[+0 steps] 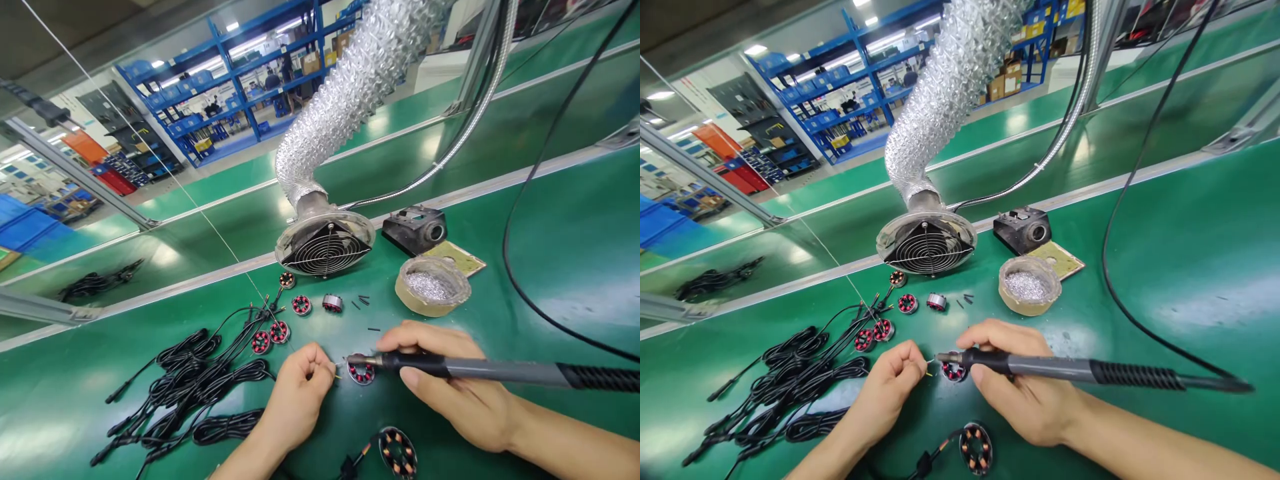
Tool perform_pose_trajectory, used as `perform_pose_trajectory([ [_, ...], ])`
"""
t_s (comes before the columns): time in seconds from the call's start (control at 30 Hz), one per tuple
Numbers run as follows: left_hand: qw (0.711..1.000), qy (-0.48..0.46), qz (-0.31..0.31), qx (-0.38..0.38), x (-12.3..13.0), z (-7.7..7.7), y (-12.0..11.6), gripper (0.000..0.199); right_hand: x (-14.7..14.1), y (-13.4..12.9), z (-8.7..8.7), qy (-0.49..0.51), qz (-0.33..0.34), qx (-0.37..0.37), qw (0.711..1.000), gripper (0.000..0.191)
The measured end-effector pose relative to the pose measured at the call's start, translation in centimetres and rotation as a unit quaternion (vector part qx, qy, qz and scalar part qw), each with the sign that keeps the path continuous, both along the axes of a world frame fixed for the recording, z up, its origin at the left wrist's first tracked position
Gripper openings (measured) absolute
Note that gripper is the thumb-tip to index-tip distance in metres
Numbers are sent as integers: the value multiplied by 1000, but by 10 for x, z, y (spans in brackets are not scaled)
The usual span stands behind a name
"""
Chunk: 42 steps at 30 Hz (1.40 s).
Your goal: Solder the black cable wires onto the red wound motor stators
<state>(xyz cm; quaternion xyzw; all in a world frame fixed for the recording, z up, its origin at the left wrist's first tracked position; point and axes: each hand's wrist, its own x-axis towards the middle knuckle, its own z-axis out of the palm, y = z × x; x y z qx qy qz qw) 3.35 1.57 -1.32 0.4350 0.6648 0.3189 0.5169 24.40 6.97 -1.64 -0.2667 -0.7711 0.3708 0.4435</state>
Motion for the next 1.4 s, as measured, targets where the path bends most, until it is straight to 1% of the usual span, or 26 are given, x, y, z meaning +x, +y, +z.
perform_pose_trajectory([
  [0.17, 1000, 3, -9, -1, 0, -1, 0, 26, -3, 0, -4, 6, 8, -40, 999, 15],
  [0.37, 1000, 2, -6, -9, 0, -1, 1, 26, -4, -1, 0, 12, 21, -42, 999, 15],
  [0.53, 1000, 6, -14, -16, -1, 1, 2, 25, -7, -2, 0, 23, 23, -51, 998, 15],
  [0.93, 1000, 11, -25, -10, -1, -2, 1, 24, -10, -6, 2, 33, 31, -15, 999, 16],
  [1.23, 1000, 10, -24, -7, -1, -3, 1, 24, -10, -6, 4, 42, 24, -19, 999, 16],
  [1.4, 999, 18, -27, -4, -1, -1, 1, 25, -12, -9, 3, 43, 26, -2, 999, 17],
])
